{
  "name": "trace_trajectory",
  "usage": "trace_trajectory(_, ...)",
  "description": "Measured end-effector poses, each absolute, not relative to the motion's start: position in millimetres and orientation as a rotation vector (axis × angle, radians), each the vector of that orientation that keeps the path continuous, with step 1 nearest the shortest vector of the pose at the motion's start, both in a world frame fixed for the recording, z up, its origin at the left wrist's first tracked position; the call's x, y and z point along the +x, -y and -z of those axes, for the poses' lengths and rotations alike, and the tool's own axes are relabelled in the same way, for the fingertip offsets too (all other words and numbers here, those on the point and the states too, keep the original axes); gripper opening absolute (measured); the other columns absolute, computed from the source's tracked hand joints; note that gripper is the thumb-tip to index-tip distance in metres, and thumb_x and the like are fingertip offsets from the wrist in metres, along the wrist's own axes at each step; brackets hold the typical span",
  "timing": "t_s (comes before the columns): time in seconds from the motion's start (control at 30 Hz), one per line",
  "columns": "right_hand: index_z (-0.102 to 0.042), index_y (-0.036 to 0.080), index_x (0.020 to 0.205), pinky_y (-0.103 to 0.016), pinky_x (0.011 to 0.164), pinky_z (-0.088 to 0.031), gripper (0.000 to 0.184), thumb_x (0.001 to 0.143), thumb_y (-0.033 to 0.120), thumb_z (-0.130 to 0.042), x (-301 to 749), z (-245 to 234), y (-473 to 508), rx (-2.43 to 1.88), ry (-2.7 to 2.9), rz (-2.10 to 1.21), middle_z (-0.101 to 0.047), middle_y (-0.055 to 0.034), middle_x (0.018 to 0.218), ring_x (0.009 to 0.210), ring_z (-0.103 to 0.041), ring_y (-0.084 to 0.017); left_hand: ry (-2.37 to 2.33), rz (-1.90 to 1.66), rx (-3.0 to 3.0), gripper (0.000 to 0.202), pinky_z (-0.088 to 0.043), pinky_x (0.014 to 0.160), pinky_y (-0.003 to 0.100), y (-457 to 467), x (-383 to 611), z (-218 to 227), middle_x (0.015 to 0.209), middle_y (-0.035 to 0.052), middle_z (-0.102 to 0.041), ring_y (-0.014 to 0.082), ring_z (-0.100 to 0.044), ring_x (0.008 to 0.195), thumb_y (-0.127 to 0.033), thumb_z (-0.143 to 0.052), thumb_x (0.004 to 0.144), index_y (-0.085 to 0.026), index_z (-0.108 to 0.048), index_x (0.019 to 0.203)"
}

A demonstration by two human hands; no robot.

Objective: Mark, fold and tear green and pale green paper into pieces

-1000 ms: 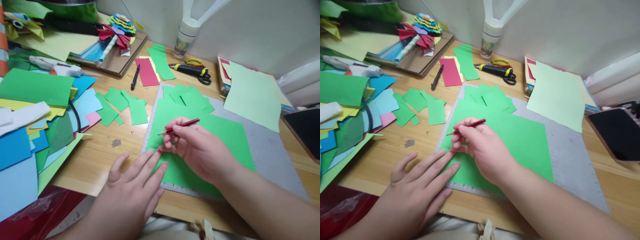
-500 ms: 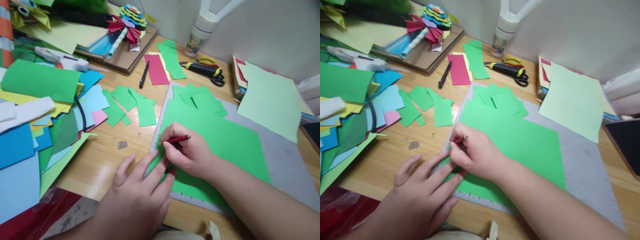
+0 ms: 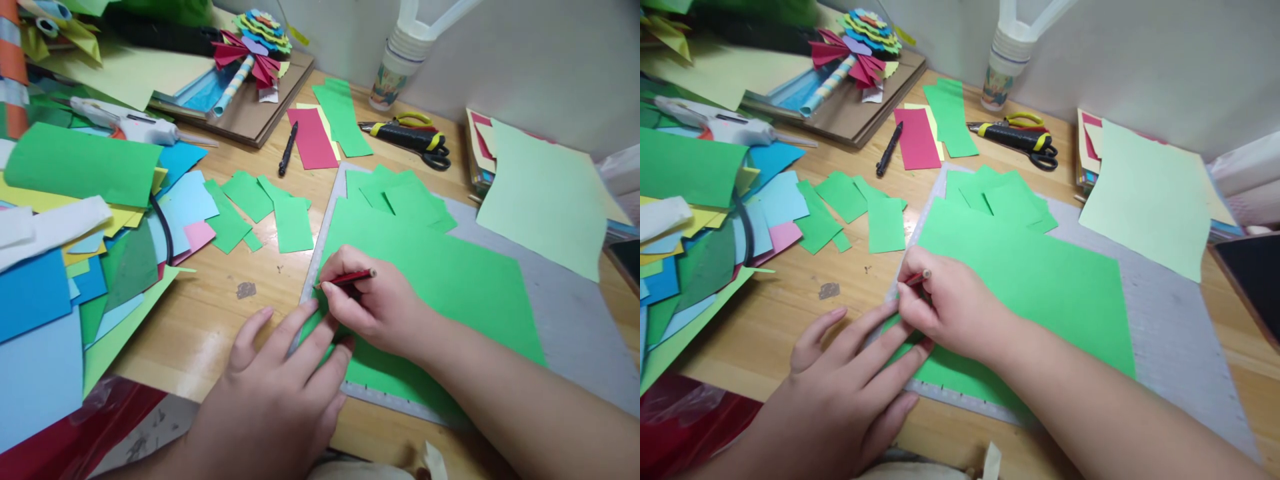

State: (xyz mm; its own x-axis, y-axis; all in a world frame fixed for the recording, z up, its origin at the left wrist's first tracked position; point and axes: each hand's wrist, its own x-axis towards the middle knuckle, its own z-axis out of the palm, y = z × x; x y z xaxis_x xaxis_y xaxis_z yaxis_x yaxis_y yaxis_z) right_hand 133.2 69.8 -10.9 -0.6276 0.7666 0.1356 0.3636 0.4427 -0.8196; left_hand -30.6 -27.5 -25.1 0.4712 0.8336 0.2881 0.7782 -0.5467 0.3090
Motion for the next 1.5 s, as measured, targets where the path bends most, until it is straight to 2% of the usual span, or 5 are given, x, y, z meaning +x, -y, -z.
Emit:
trace_trajectory(0.9, -0.048, 0.021, 0.080, -0.024, 0.058, -0.043, 0.011, 0.085, 0.011, -0.051, 133.1, 12.2, -69.6, -0.904, 2.168, -1.081, -0.053, 0.0024, 0.072, 0.063, -0.050, -0.010, -1.437, -0.651, 2.563, 0.029, -0.006, 0.117, 0.039, 29.1, -29.4, 26.7, 0.125, -0.0059, -0.066, 0.0211, -0.052, 0.124, -0.042, -0.055, 0.088, -0.030, -0.064, 0.113)
trace_trajectory(1.2, -0.059, 0.021, 0.086, -0.025, 0.055, -0.043, 0.007, 0.091, 0.024, -0.055, 149.3, 3.2, -76.0, -0.986, 1.517, -1.268, -0.060, 0.0012, 0.073, 0.061, -0.053, -0.011, -1.400, -0.597, 2.594, 0.029, -0.010, 0.114, 0.040, 27.1, -31.4, 18.9, 0.135, -0.0052, -0.060, 0.0211, -0.052, 0.124, -0.039, -0.054, 0.090, -0.031, -0.065, 0.116)
trace_trajectory(1.37, -0.066, 0.027, 0.103, -0.030, 0.058, -0.047, 0.015, 0.093, 0.031, -0.055, 211.2, -20.3, -62.9, -1.090, 1.507, -0.949, -0.068, -0.0022, 0.088, 0.068, -0.060, -0.015, -1.409, -0.527, 2.614, 0.030, -0.008, 0.112, 0.041, 27.7, -33.2, 13.2, 0.136, -0.0052, -0.059, 0.0214, -0.049, 0.126, -0.037, -0.054, 0.090, -0.033, -0.063, 0.118)
trace_trajectory(1.43, -0.064, 0.029, 0.106, -0.034, 0.064, -0.050, 0.017, 0.094, 0.034, -0.053, 248.0, -19.5, -56.3, -1.203, 1.517, -0.744, -0.070, -0.0029, 0.090, 0.073, -0.064, -0.018, -1.379, -0.460, 2.643, 0.033, -0.007, 0.111, 0.044, 29.7, -35.4, 11.2, 0.138, -0.0046, -0.057, 0.0229, -0.047, 0.127, -0.034, -0.055, 0.089, -0.034, -0.059, 0.122)
trace_trajectory(1.5, -0.063, 0.030, 0.104, -0.039, 0.075, -0.050, 0.016, 0.094, 0.037, -0.053, 287.5, -10.4, -51.4, -1.362, 1.539, -0.546, -0.070, -0.0028, 0.090, 0.081, -0.066, -0.021, -1.406, -0.471, 2.627, 0.034, -0.014, 0.108, 0.047, 31.2, -38.3, 8.9, 0.137, -0.0019, -0.057, 0.0251, -0.048, 0.125, -0.030, -0.054, 0.089, -0.033, -0.058, 0.123)
